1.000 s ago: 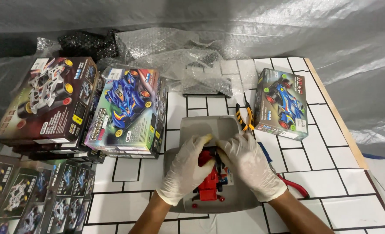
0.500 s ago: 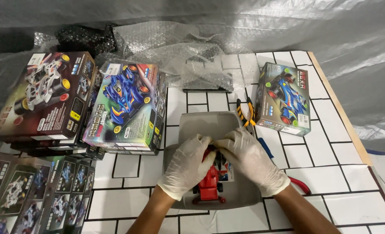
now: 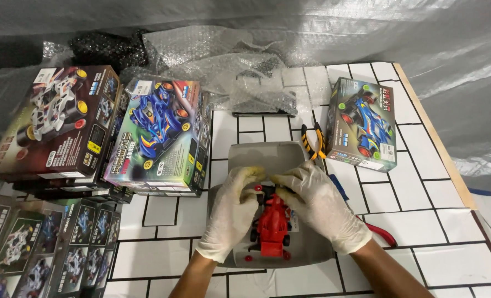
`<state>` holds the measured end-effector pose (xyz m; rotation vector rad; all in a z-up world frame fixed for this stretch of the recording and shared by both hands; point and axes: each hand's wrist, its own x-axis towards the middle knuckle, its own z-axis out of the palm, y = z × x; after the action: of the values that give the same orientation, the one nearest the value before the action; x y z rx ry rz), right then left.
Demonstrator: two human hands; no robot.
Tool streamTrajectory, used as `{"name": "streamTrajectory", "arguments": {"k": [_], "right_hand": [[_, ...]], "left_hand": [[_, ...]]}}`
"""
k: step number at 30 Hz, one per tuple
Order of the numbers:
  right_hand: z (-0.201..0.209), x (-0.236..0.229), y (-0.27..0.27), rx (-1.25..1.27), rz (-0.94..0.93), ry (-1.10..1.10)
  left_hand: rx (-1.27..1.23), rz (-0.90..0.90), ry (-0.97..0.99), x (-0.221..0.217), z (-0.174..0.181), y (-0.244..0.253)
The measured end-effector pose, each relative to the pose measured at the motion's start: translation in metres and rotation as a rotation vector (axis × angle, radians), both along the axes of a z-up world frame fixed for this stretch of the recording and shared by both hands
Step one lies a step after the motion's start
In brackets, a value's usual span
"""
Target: Unboxing and assembling a toy car kit by removing parts from a plastic frame and fitting them together.
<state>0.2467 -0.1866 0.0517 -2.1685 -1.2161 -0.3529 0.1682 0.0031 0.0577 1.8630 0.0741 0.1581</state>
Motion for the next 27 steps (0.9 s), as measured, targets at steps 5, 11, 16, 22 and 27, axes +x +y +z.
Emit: {"name": "streamTrajectory", "arguments": {"k": [5,11,16,22,27], "right_hand": [[0.012,-0.005,-0.004,0.062,-0.011,0.270],[0.009,-0.008,-0.006,0.279,-0.028,0.635],[0.011,-0.008,-0.002,0.431,-0.021,0.792],[0.030,-0.004,0.011,0.294,-0.123,0.337],[0.040,-0.009,0.019,0.155,-0.060,0.158]], "left_hand": [[-0.405,0.056,-0.001,-0.001,-0.026,-0.005],[-0.281,-0.109,0.238,-0.021,0.024,-0.013],[-0.219,-0.199,0.237,-0.025,0.023,-0.014],[-0.160,-0.044,0.199,-0.028,0.041,-0.014],[0.113,0.128,-0.035,-0.030,0.034,-0.020]]}}
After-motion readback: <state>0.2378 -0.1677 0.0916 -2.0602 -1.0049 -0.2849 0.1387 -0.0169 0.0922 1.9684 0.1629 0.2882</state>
